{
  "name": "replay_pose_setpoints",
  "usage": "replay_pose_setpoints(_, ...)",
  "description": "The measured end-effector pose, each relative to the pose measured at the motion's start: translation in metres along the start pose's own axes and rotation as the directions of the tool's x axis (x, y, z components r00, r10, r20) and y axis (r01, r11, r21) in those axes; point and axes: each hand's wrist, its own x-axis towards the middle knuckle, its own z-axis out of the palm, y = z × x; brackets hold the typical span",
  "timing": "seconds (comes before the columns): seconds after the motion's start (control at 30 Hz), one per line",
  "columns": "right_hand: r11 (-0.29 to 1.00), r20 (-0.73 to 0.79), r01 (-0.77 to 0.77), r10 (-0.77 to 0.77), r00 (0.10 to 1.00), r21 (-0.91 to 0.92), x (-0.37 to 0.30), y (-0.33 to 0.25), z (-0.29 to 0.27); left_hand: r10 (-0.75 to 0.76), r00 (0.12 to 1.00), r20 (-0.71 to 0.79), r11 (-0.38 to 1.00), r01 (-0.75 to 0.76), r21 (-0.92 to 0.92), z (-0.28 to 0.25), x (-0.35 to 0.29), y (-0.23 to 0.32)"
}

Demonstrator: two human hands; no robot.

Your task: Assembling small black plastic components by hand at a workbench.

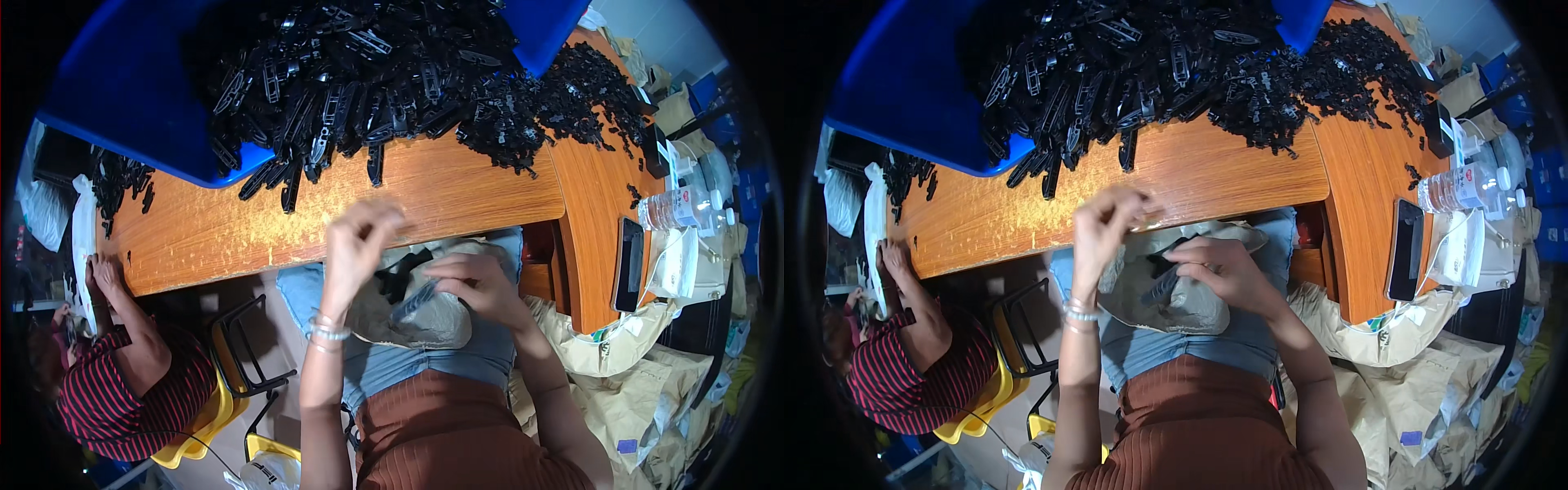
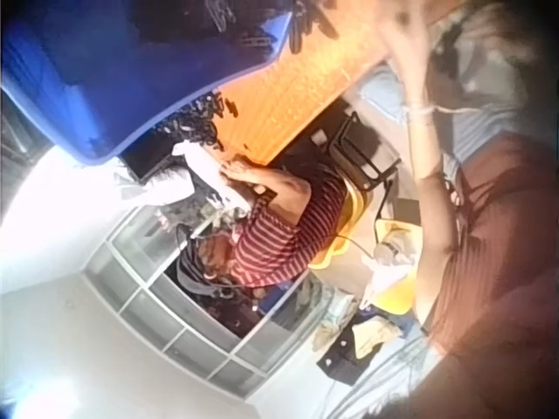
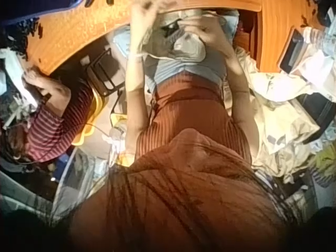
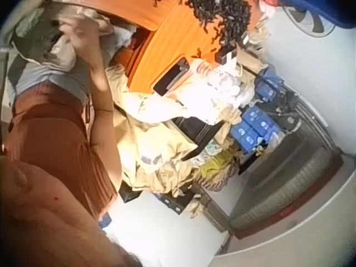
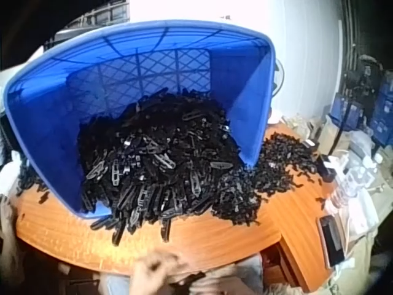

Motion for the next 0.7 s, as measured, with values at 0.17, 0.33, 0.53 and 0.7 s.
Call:
replay_pose_setpoints(0.17, 0.796, -0.594, -0.045, -0.412, 0.690, -0.604, 0.021, 0.023, -0.053, 0.055, 0.946, -0.319, 0.858, 0.119, 0.500, 0.007, 0.057, -0.018)
replay_pose_setpoints(0.33, 0.386, -0.599, -0.468, -0.377, 0.706, -0.795, 0.028, 0.039, -0.098, -0.061, 0.966, -0.252, 0.890, 0.167, 0.425, 0.005, 0.042, -0.011)
replay_pose_setpoints(0.53, 0.561, -0.515, -0.238, -0.410, 0.753, -0.793, 0.026, 0.027, -0.067, -0.157, 0.965, -0.209, 0.947, 0.208, 0.245, 0.008, 0.008, 0.001)
replay_pose_setpoints(0.7, 0.639, -0.445, -0.065, -0.455, 0.771, -0.766, 0.033, 0.034, -0.054, -0.007, 0.986, -0.167, 0.947, 0.060, 0.317, 0.020, -0.005, 0.001)
